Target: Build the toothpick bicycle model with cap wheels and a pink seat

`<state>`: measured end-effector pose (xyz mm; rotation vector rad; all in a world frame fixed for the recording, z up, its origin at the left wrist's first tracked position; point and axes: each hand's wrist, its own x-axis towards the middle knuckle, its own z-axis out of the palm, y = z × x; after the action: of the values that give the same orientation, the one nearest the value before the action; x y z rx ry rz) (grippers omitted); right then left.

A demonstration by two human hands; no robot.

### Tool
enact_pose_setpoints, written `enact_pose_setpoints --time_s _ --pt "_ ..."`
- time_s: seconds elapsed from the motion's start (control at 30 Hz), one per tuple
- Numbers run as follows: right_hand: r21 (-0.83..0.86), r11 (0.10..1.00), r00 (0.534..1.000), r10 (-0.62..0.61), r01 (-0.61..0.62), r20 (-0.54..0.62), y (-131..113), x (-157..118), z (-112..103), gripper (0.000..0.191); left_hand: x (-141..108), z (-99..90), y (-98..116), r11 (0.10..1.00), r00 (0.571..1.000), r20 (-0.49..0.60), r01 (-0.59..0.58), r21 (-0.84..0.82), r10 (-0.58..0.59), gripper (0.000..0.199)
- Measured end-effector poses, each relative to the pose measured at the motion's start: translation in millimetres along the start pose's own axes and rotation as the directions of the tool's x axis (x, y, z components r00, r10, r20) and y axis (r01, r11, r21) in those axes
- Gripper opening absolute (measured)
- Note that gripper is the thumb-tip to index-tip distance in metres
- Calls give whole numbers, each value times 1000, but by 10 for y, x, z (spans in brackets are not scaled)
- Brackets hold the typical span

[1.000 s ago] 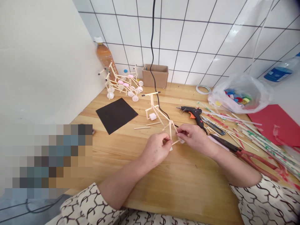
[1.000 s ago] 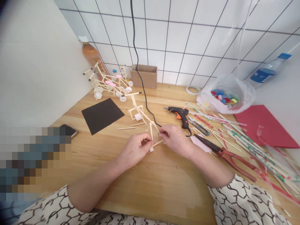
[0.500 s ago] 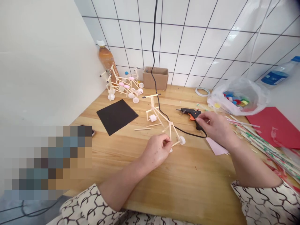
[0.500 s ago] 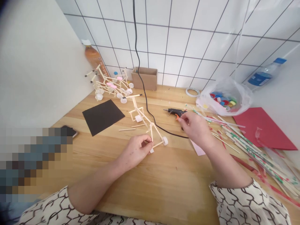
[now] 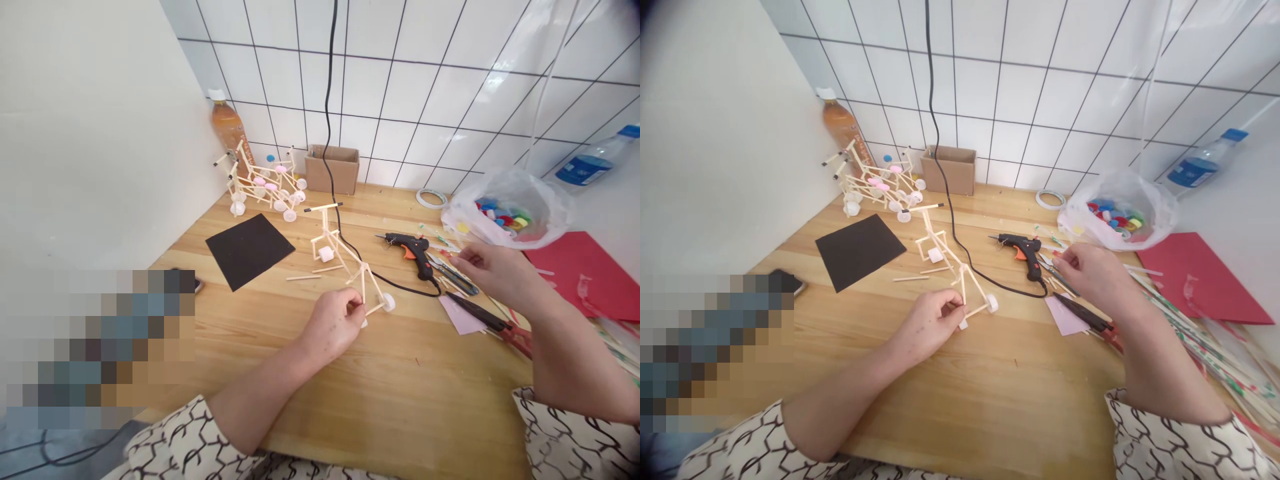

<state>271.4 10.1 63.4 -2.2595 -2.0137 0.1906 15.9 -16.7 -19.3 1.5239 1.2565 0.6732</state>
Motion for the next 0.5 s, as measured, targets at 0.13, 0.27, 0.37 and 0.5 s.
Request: enact_pose_setpoints --time_s 0.13,0.27,0.37,0.5 --pt "-102 994 993 44 -33 106 212 -103 26 27 -1 1 -13 1000 1000 -10 -14 6 14 13" --pt "-182 980 984 111 -85 139 425 -314 17 26 -10 -4 -7 1000 1000 -10 -20 23 20 14" --pt "-231 966 973 160 -119 167 555 -494 31 29 -8 -7 0 999 1000 -14 -26 34 26 13" --pt "-287 949 959 193 -129 207 772 -660 153 26 -2 -9 5 999 999 -16 -30 35 31 13"
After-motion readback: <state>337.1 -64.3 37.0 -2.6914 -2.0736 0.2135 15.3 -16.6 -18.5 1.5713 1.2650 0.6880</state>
